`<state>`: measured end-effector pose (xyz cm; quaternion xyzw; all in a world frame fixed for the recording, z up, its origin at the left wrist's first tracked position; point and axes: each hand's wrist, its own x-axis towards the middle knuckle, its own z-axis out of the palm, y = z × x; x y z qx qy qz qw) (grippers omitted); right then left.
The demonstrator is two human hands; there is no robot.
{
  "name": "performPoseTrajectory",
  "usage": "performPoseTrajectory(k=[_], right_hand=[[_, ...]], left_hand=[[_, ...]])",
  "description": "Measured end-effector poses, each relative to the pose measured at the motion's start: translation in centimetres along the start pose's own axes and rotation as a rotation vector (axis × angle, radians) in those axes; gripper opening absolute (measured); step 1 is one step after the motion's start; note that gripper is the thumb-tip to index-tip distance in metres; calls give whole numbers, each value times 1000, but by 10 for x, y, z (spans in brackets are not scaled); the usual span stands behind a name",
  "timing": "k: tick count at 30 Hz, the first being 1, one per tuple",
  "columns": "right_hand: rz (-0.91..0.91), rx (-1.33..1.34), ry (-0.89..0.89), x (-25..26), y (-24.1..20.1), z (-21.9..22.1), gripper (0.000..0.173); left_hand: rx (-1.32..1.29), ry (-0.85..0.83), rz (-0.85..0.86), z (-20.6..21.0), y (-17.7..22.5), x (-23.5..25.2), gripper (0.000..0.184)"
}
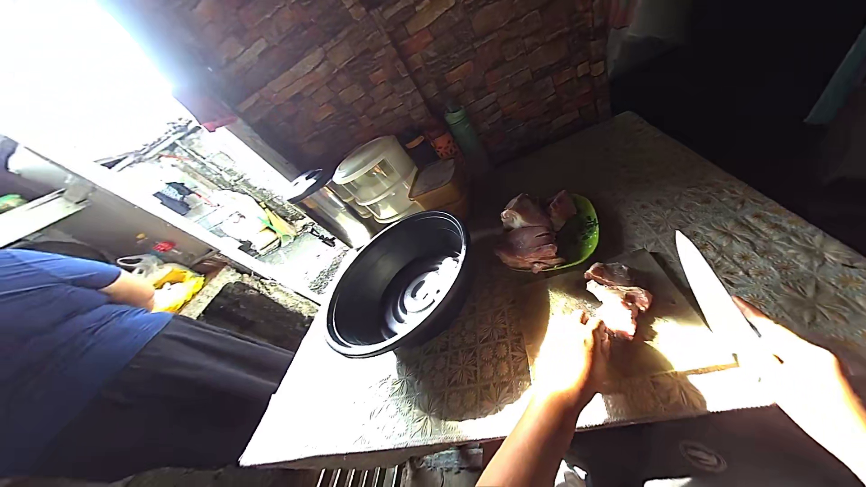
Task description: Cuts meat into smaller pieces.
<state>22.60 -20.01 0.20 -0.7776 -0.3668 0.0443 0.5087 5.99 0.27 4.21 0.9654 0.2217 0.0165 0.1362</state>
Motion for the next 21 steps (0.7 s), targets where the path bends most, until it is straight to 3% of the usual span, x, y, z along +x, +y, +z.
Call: performPoseTrajectory(k=[4,9,12,14,18,21], right_hand=[[-6,-24,-45,-1,-17,-1,53],[-81,-59,-7,-5,-2,7,53],[-129,-96,45,-6,-2,13,52],[-97,-69,9,-6,-12,10,49],[-81,-90,-16,-5,-15,7,49],[-133,-125,14,-6,-4,12,49]], left_hand=[[-141,139,33,-13,-7,-9,20],[-69,708,6,-71,-56,-20,13],[37,951,-94,-114,-95,-26,14],[32,957,-230,-137,-117,-28,20],[-36,657,-522,-151,-139,-25,46],[66,680,-413,-124,-123,-31,44]])
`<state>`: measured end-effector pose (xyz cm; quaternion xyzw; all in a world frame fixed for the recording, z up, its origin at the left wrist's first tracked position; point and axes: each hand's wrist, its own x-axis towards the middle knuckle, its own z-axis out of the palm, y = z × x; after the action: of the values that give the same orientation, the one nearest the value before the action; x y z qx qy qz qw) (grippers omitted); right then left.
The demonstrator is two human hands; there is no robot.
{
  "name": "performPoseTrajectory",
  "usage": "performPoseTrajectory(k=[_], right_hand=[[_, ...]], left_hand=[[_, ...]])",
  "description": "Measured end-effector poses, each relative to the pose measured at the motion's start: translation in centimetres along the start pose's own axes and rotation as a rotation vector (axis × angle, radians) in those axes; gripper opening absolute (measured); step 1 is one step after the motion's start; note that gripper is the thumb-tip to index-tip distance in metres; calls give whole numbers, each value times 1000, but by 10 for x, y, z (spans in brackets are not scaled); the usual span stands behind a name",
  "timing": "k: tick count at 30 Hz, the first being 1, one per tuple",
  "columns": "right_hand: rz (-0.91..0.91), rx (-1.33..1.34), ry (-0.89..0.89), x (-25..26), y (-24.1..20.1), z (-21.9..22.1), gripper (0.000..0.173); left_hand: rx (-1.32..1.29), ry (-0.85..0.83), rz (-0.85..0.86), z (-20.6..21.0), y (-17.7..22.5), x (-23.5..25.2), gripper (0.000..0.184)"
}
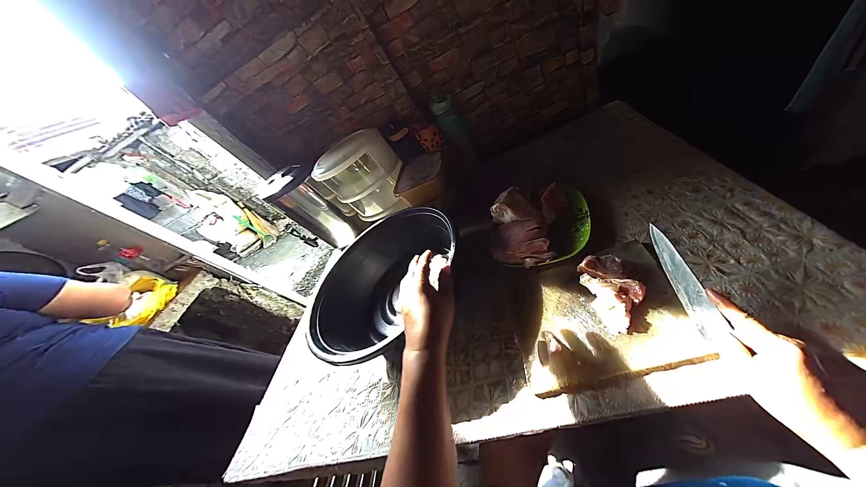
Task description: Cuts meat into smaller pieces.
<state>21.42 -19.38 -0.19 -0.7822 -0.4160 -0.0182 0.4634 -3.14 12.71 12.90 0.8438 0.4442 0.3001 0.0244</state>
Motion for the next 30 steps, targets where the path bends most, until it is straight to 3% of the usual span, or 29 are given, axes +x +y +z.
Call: performPoseTrajectory(k=[2,3,6,9,13,17,19,23,30], right_hand=[[-5,3,10,-1,3,2,49],[-7,-1,25,-1,4,2,50],[47,8,-16,0,-2,-2,52],[78,1,-11,-2,-4,-2,55],[27,-24,75,-5,-3,3,55],[-122,2,79,-15,-16,8,49],[-198,-6,18,-22,-28,10,46],[-345,-51,-172,-31,-55,11,45],[-498,-154,-328,-35,-66,14,43]], left_hand=[[-44,1,146,14,13,-31,33],[-81,-112,173,18,21,-46,31],[-143,-558,56,25,42,-79,42],[-145,-715,-44,36,49,-100,53],[-171,-615,-3,49,53,-117,38],[-165,-564,-12,54,59,-124,40],[-151,-549,-24,57,63,-127,34],[-194,-562,-54,55,68,-130,39],[-221,-474,-35,55,65,-136,28]])
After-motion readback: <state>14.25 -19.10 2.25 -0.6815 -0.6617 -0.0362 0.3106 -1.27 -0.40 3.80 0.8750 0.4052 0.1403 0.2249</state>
